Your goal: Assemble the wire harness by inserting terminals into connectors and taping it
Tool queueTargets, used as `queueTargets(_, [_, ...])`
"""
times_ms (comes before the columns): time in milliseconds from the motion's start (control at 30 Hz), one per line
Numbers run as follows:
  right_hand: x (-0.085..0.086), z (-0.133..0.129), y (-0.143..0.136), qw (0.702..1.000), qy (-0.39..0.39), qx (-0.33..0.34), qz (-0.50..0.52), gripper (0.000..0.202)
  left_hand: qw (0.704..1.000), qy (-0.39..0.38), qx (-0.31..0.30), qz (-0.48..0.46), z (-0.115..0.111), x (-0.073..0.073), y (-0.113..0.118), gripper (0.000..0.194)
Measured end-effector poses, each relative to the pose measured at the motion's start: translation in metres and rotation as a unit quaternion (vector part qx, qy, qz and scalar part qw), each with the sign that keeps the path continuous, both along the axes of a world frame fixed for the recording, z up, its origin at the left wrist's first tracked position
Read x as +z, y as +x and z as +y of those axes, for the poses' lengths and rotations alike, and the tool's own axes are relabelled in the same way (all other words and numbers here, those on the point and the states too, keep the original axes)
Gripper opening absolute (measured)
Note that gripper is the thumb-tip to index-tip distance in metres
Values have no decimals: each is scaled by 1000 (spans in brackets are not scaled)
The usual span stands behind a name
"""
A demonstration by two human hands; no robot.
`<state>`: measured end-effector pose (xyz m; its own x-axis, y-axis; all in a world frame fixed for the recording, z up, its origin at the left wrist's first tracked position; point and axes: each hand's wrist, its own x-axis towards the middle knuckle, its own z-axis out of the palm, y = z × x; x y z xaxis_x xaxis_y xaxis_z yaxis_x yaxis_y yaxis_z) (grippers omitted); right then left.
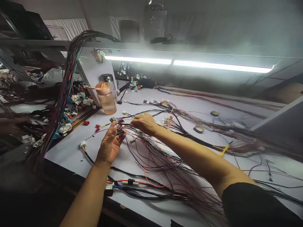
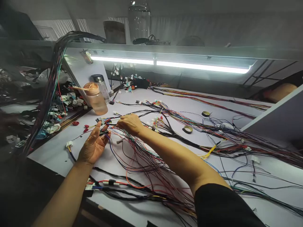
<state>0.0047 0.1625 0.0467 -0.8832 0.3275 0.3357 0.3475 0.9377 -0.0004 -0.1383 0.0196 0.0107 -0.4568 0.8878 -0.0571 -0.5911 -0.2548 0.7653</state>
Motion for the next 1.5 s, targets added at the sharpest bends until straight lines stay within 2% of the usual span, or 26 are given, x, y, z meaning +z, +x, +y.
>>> queueTargets(167, [-10, 5, 21, 995, 84, -7, 55, 40, 1000, -4, 22, 13, 1, -1, -1, 49])
queueTargets(267, [-16, -3, 27, 991, 103, -5, 88, 37, 1000, 6, 0, 13, 0, 0, -1, 49])
queueTargets(433, [-28, -17, 33, 985, 87, -12, 149, 34, 1000, -2, 6, -9, -2, 1, 0, 52])
queueTargets(633, [-40, -16, 40, 981, 54, -4, 187, 35, 998, -36, -1, -58, -3, 10, 5, 48])
queueTargets(733, [-41, -15, 41, 981, 49, -5, 186, 37, 996, -42, -5, -73, -3, 13, 6, 49])
queueTargets(900, [-40, -15, 41, 980, 60, -14, 190, 40, 994, -60, 4, -91, -1, 12, 5, 32])
queueTargets(1000, [-41, -15, 41, 979, 63, -17, 192, 40, 993, -68, 13, -93, -1, 13, 6, 29])
queueTargets(1200, [-41, -16, 42, 977, 50, -26, 204, 34, 993, -70, 2, -90, -2, 15, 8, 30])
queueTargets(1500, [-41, -19, 44, 972, 30, -45, 230, 24, 996, -62, -3, -66, -3, 11, 7, 24])
